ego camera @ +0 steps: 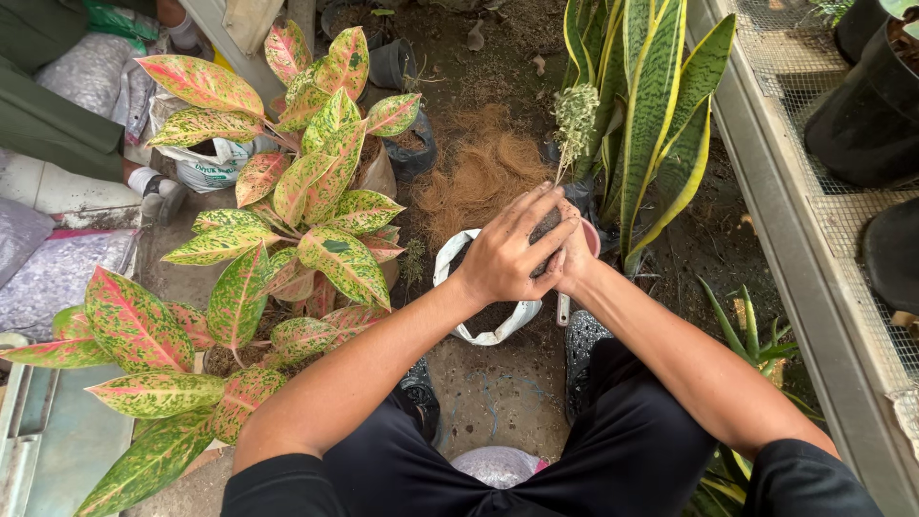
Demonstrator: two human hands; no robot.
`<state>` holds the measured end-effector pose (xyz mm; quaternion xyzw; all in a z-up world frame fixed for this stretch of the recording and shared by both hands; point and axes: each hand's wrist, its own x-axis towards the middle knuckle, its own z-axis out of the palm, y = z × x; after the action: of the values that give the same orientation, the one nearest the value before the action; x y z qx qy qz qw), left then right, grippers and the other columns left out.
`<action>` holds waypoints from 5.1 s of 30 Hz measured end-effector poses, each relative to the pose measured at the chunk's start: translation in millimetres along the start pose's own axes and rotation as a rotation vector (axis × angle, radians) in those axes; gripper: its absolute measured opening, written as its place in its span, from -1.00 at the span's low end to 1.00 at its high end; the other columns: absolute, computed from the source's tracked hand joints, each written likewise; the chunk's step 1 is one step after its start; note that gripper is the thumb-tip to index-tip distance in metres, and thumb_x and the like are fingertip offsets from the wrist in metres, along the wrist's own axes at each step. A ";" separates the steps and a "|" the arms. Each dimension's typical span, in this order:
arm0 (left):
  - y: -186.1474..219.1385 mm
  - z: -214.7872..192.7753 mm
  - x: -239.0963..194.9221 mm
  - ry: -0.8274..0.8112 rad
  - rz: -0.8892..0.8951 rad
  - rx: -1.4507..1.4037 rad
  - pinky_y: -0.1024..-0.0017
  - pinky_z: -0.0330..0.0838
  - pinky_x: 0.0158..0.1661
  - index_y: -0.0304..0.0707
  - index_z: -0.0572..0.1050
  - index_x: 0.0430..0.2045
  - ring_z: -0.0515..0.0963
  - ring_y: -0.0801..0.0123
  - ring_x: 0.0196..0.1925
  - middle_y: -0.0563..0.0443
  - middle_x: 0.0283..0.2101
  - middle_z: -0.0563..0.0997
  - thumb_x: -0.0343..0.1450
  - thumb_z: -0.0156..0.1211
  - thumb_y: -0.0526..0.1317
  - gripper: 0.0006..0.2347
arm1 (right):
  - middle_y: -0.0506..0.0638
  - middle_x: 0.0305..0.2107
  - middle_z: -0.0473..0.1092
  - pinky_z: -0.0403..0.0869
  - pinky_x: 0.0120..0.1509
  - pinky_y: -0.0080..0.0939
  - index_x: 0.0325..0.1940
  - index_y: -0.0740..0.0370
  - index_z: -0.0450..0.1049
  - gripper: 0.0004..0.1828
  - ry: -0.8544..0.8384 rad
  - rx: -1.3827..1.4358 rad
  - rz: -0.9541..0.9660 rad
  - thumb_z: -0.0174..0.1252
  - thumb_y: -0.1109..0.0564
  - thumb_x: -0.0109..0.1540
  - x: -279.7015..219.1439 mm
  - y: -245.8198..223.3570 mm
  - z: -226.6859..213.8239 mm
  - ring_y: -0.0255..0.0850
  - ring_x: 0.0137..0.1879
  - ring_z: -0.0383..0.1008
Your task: The person sits on the ground and repeatedly wraps a small plant's root ball with soil and fibrous material by hand. They add soil from a white bag and press it around the roots, occasionally dipping the root ball into a pink cup of water.
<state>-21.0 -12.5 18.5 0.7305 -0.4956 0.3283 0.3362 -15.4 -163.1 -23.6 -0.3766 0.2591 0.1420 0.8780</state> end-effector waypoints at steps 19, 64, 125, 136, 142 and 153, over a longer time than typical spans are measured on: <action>-1.7 11.5 -7.1 -0.118 -0.142 -0.020 -0.05 0.37 0.37 -0.33 0.49 0.13 0.47 -0.14 0.31 -0.32 0.20 0.49 0.43 0.19 -0.12 -0.60 | 0.02 -0.01 0.44 0.60 0.06 -0.14 0.04 0.03 0.43 -0.51 -0.065 -0.028 -0.016 -0.12 -0.34 0.33 24.5 10.0 -28.5 -0.17 0.04 0.53; -25.9 -11.7 -7.6 -0.625 -0.320 0.056 -0.15 0.23 0.21 -0.11 0.00 0.37 0.37 -0.20 0.30 -0.33 0.30 0.26 -0.01 0.67 0.12 0.10 | 0.26 0.20 0.39 0.42 0.42 0.25 0.31 0.15 0.28 -0.30 -0.085 -0.217 0.042 -0.41 -0.34 0.35 49.5 7.2 -25.8 0.08 0.34 0.45; -27.4 15.7 -24.6 -0.506 -0.337 0.059 0.01 0.40 0.26 -0.25 0.15 0.32 0.44 -0.25 0.28 -0.38 0.22 0.34 0.13 0.63 -0.05 -0.11 | 0.37 0.13 0.45 0.38 0.40 0.28 0.21 0.35 0.36 -0.17 -0.043 -0.215 0.101 -0.46 -0.38 0.36 24.1 -18.6 -7.5 0.08 0.28 0.50; -23.3 -12.2 -7.9 -0.523 -0.394 -0.009 -0.29 0.02 0.34 -0.11 0.08 0.36 0.33 -0.22 0.36 -0.35 0.27 0.30 0.06 0.63 0.06 -0.01 | 0.18 0.09 0.44 0.47 0.31 0.26 0.27 0.12 0.35 -0.29 -0.204 -0.209 0.128 -0.33 -0.37 0.31 34.4 -8.1 -15.6 0.04 0.21 0.51; -17.4 -8.3 -3.5 -0.586 -0.468 -0.060 -0.09 0.31 0.21 -0.13 0.03 0.38 0.41 -0.38 0.23 -0.53 0.23 0.28 0.09 0.65 0.01 0.00 | 0.17 0.03 0.48 0.52 0.25 0.15 0.17 0.13 0.38 -0.35 -0.131 -0.198 0.113 -0.42 -0.30 0.34 47.4 4.9 -24.3 -0.01 0.17 0.54; -23.7 4.7 -11.2 -0.544 -0.466 -0.083 0.08 0.49 0.10 -0.27 0.13 0.28 0.48 -0.29 0.19 -0.42 0.19 0.34 0.04 0.66 -0.13 -0.07 | 0.11 -0.04 0.50 0.53 0.22 0.16 0.06 0.12 0.41 -0.46 -0.056 -0.248 0.065 -0.35 -0.22 0.37 43.5 4.1 -19.1 -0.06 0.11 0.55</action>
<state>-1.2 -4.0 2.8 0.8701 -0.4001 0.0161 0.2872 12.0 -172.1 -61.5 -0.4694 0.2273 0.2118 0.8265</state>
